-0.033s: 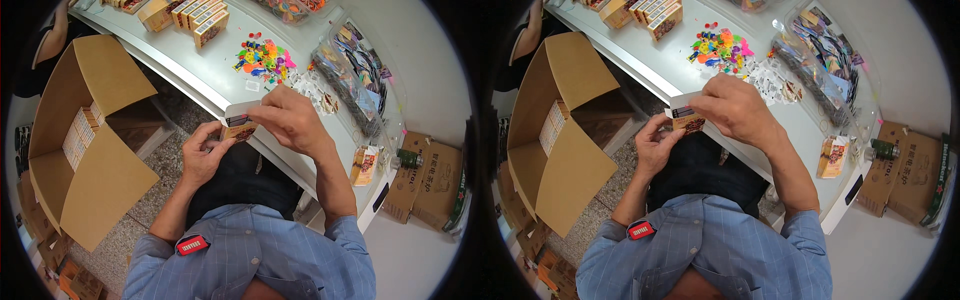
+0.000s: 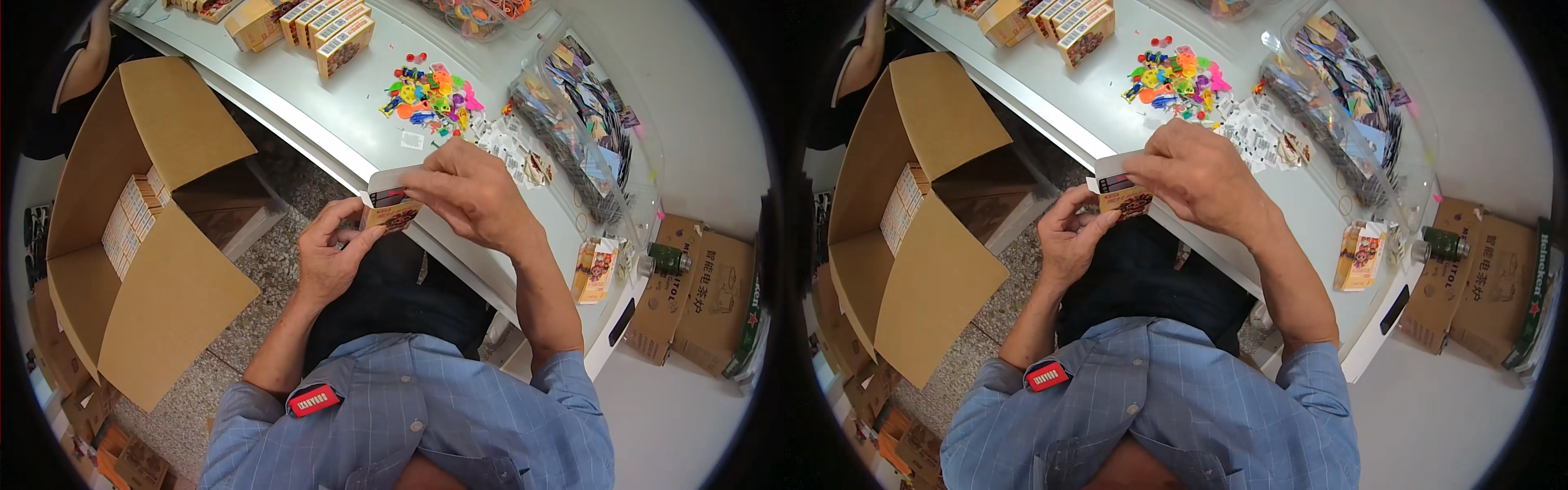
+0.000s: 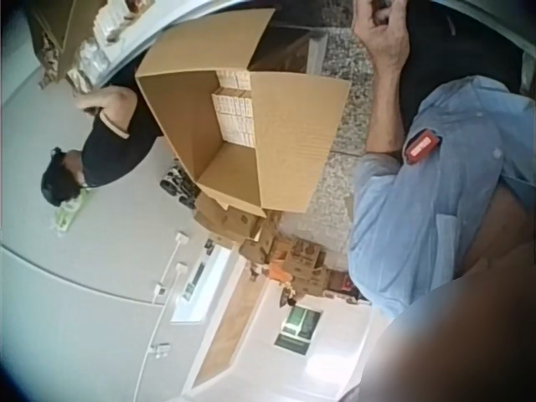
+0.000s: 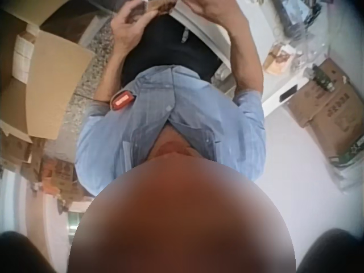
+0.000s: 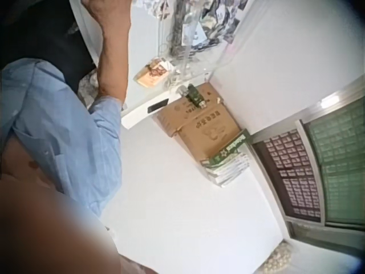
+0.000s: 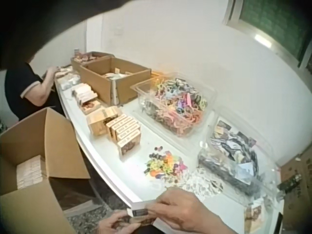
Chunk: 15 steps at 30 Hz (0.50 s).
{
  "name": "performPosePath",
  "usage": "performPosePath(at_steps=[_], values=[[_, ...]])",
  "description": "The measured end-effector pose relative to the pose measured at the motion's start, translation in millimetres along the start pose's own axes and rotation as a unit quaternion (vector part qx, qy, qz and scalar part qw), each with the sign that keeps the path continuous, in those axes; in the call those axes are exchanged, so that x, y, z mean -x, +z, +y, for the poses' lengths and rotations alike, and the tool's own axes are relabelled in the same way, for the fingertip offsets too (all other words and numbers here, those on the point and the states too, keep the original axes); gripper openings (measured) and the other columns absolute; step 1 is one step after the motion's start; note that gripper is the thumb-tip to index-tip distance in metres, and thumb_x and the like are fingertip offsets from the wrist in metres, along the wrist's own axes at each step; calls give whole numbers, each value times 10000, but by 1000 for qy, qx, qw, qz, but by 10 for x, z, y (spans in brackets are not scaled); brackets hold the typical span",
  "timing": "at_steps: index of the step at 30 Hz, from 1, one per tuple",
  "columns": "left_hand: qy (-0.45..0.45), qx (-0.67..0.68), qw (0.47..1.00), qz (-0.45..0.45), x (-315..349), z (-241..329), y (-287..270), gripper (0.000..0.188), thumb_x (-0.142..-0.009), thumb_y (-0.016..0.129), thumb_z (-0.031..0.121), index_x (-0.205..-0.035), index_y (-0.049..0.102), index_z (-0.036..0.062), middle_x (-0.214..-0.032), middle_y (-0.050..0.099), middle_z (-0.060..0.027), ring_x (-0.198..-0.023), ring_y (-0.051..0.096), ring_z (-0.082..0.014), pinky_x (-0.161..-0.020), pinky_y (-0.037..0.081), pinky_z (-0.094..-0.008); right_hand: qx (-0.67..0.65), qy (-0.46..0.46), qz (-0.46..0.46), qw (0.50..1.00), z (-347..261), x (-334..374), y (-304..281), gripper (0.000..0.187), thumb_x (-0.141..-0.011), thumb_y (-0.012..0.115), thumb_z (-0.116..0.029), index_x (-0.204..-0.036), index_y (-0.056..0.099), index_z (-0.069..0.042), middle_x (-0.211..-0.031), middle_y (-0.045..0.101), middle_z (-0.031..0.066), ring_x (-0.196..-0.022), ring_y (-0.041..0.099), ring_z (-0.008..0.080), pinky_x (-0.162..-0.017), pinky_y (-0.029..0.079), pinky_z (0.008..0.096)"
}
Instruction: Manually packing small decorative stickers and colorful components into small retail display boxes.
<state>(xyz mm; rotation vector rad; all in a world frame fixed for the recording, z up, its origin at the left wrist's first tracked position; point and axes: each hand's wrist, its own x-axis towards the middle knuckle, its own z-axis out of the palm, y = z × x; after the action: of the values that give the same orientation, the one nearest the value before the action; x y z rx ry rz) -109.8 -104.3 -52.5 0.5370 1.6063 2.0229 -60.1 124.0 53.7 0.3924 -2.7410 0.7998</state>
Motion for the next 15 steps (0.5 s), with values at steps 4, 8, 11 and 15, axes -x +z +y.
performPosePath(at_steps=[4, 8, 11, 15], values=[[-2, 6, 1000, -1, 21, 1, -29, 366, -874, 731, -79, -1222, 622, -50, -1150, 610, -104, -1034, 656, -150, -811, 610, -233, -36, 50, 89, 994, 356, -159, 134, 211, -892, 718, -45, -1101, 725, -68, -913, 649, 126, -843, 636, 301, -740, 528, 385], [-38, 6, 999, 15, 83, 24, -89, 366, -876, 733, -73, -1224, 623, -49, -1151, 613, -103, -1036, 654, -150, -809, 607, -232, 51, 37, 59, 996, 825, -418, 376, 201, -891, 712, -69, -1092, 714, -53, -978, 652, 131, -897, 633, 315, -772, 527, 406], [-29, -26, 999, 26, 86, 27, -121, 369, -876, 737, -65, -1227, 624, -44, -1153, 615, -104, -1037, 659, -155, -812, 607, -234, 117, 47, -24, 992, 995, -533, 466, 172, -878, 712, -84, -1045, 714, -43, -1021, 650, 129, -964, 633, 305, -816, 521, 406], [-40, -10, 998, 41, 74, 37, -126, 369, -877, 740, -59, -1228, 627, -40, -1155, 616, -104, -1031, 662, -155, -813, 607, -237, 116, 34, -8, 993, 1080, -546, 529, 155, -863, 717, -89, -1010, 720, -37, -1007, 651, 124, -971, 629, 307, -836, 514, 398]])
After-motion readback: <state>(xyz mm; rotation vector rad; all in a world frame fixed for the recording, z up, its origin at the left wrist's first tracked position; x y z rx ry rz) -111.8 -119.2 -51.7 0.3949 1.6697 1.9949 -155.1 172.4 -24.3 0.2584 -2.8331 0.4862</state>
